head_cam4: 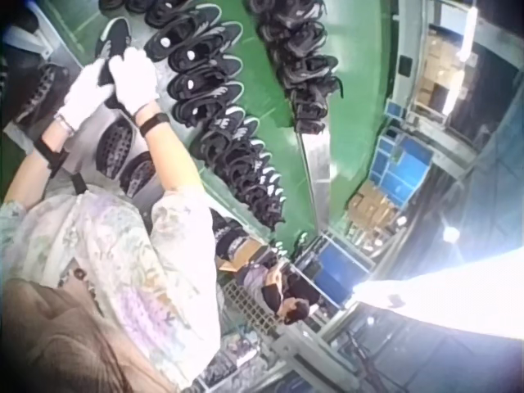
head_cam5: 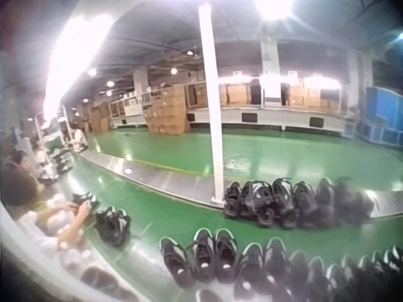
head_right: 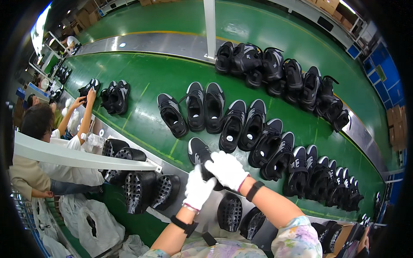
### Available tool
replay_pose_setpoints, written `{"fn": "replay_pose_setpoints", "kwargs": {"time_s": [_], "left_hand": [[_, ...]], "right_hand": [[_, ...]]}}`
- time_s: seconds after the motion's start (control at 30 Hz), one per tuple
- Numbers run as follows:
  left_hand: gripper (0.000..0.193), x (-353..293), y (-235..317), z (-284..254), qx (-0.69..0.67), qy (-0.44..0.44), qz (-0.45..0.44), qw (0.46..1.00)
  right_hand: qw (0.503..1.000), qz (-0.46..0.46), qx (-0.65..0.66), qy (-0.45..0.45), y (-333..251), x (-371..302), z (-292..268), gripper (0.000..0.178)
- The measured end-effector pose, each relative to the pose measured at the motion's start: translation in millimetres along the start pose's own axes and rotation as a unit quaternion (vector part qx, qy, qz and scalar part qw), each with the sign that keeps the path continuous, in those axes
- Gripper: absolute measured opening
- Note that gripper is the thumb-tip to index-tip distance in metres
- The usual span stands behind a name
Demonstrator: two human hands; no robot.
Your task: Assemble and inspect shoe components on a factory production conveyor line.
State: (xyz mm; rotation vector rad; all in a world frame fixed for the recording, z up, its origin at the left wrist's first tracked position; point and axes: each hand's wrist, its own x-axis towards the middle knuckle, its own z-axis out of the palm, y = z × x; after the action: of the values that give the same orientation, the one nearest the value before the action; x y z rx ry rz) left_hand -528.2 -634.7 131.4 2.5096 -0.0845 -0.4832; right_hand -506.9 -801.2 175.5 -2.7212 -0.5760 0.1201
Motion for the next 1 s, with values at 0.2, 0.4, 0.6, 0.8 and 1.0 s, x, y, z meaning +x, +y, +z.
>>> {"fn": "replay_pose_setpoints", "kwargs": {"time_s": [0.2, 0.4, 0.6, 0.8, 1.0], "left_hand": [[0.048, 18.9, 10.3, 10.0, 0.005, -0.016, -0.072, 0.997], [0.036, 20.6, -8.0, 22.8, -0.023, 0.050, -0.010, 0.998], [0.037, 39.6, -19.9, 5.9, -0.041, 0.081, -0.031, 0.995], [0.044, 40.0, -10.9, -9.0, -0.028, 0.035, -0.039, 0.998], [0.060, 44.1, 11.6, -46.6, -0.082, -0.017, -0.076, 0.994]], "right_hand": [[0.969, 0.197, 0.111, 0.095, -5.5, 3.2, 29.0, 0.019], [0.939, 0.253, 0.182, 0.145, -13.2, -4.5, 32.0, 0.019], [0.981, 0.139, 0.114, 0.070, -36.1, -19.8, -12.0, 0.027], [0.986, 0.117, 0.102, -0.060, -39.0, -1.7, 16.9, 0.030], [0.998, 0.046, 0.019, -0.024, -46.9, 16.8, -7.7, 0.012]]}}
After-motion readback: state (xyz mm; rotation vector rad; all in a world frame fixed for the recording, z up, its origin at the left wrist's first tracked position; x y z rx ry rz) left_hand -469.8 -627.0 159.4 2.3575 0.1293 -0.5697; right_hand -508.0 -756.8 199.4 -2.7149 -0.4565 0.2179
